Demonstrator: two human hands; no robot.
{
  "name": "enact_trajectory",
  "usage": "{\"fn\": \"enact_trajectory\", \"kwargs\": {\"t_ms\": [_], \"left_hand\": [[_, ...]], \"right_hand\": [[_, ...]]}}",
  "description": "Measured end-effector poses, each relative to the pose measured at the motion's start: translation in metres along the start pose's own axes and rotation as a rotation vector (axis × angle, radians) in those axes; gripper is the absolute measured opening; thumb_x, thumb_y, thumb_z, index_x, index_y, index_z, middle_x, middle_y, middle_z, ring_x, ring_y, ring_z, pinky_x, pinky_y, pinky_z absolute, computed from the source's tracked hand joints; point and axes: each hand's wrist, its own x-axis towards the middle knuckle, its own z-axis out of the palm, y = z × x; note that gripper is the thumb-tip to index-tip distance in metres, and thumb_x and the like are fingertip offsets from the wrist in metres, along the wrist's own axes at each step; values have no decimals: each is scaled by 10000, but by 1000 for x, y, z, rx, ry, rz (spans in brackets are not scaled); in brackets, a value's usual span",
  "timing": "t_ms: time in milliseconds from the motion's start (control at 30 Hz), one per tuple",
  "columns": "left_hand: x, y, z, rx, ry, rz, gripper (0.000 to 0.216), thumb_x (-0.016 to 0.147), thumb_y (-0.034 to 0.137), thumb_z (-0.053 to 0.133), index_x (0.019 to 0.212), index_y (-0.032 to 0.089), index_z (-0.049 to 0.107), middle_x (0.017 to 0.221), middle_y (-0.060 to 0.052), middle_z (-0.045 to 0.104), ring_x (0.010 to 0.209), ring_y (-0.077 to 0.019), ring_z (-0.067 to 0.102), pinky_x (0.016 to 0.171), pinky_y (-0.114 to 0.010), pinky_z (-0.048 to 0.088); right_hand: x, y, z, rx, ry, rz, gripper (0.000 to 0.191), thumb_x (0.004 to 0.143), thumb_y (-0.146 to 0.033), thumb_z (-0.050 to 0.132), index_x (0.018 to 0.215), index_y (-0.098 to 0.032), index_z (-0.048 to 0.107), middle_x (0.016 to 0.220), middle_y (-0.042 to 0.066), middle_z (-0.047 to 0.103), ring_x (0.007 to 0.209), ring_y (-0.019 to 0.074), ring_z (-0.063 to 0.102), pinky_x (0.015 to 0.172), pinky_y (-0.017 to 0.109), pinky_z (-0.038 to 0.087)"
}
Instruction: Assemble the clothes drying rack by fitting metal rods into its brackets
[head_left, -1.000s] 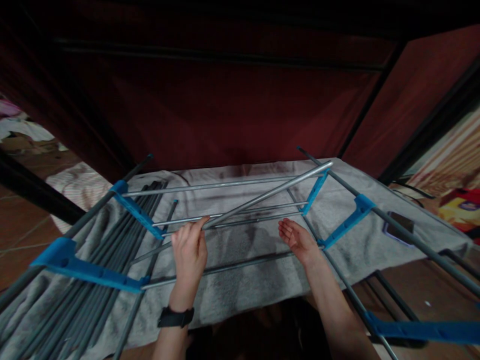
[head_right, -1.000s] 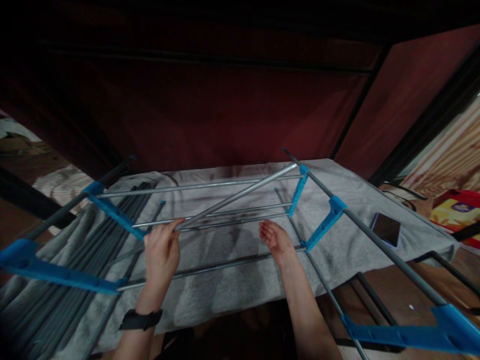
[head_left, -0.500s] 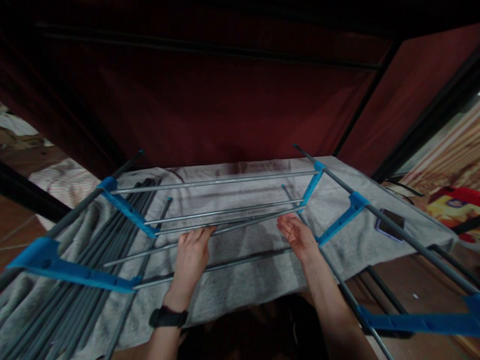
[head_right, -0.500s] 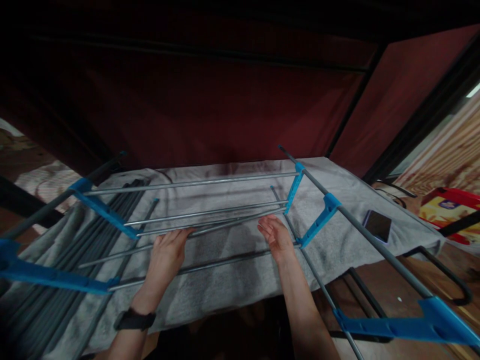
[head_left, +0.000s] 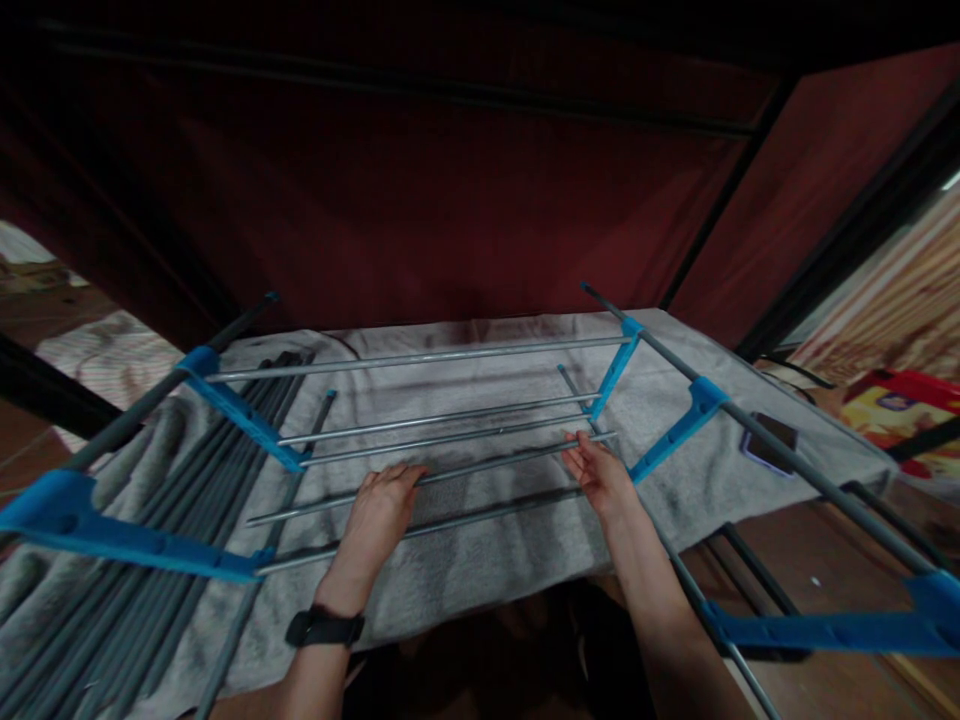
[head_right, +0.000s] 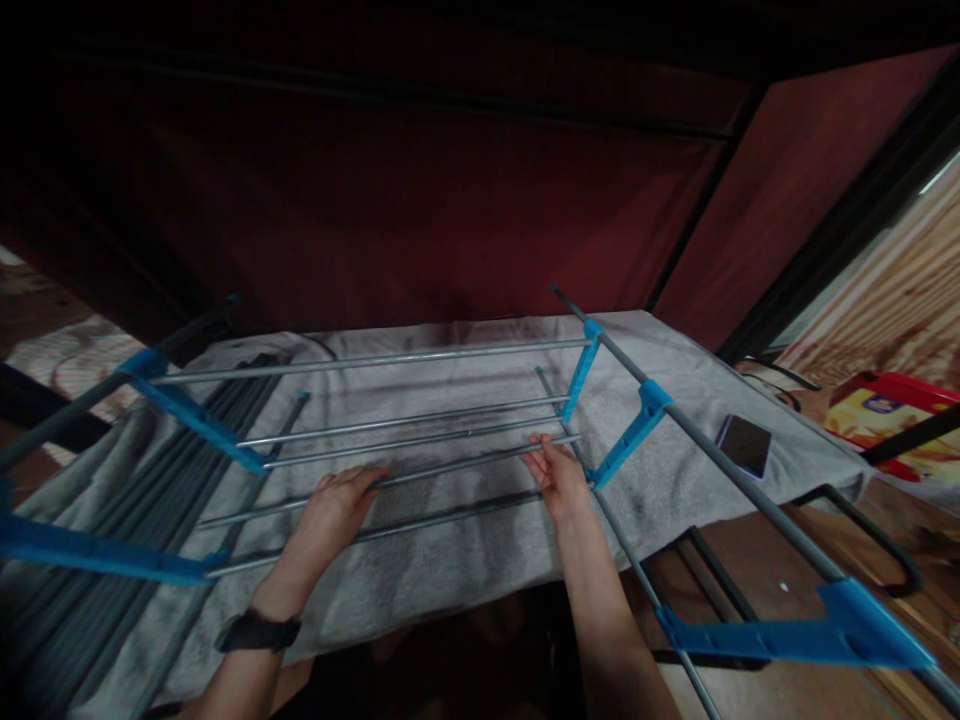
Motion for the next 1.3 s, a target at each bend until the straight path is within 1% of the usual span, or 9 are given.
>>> {"fn": "enact_trajectory", "kwargs": {"t_ms": [167,367,467,567,700,833,1033,1167,1300], "left_hand": [[-4,-16,2,-84,-63,-42,279,895,162,491,1113,199,660,1115,-93,737,1053,-253,679,929,-373,472],[-6,-24,1,-203,-111,-76,207,897,229,495,1049,218,636,1040,-65,740,969,-224,693,864,-322,491],[-6,-24,2,-233,-136,-86,249,908,269,475,1082,217,646,1066,-74,740,1000,-234,694,877,-326,491],[-6,-22,2,-265,-142,-93,276,908,305,472,1103,217,647,1105,-80,736,1031,-240,689,900,-334,485],[-9,-21,-2,-298,-149,-115,218,868,311,526,1040,230,632,1011,-47,735,940,-224,689,849,-321,488],[-10,-25,-5,-308,-135,-87,193,870,298,521,1004,237,647,1031,-45,733,966,-217,683,851,-313,484],[-10,-28,-2,-300,-156,-104,268,914,324,494,1093,240,675,1143,-64,729,1070,-233,672,933,-322,473],[-14,-23,-5,-309,-149,-132,224,885,300,562,1079,242,657,1042,-36,738,985,-219,686,853,-298,482],[-17,-14,-14,-302,-118,-137,183,869,243,580,1040,234,644,968,-22,726,922,-207,684,806,-288,475]], "right_hand": [[4,-4,-8,-5,74,14,155,925,-104,598,791,-178,624,717,-2,732,571,86,666,611,205,606],[6,-6,-10,22,18,90,228,950,-58,491,803,-163,630,785,32,749,698,111,721,694,241,631],[7,-5,-11,24,18,61,221,949,-54,501,807,-168,628,798,27,752,734,114,729,709,248,635],[8,-4,-14,1,56,32,195,949,-91,540,792,-177,619,736,3,732,658,96,704,676,232,630],[8,-6,-15,-13,101,30,195,959,-155,555,774,-187,606,631,-21,676,573,88,666,646,224,624],[7,-8,-13,-10,87,72,210,955,-101,501,795,-178,613,699,4,709,618,99,690,639,226,625],[8,-7,-17,-20,104,42,251,940,-31,462,809,-187,610,749,-12,726,664,90,708,673,226,628],[11,-7,-23,-45,110,-8,181,930,-81,544,813,-202,610,732,-28,712,651,84,697,687,223,624],[14,-9,-27,-63,138,29,160,927,-121,553,803,-205,608,690,-33,680,591,78,664,649,206,613]]}}
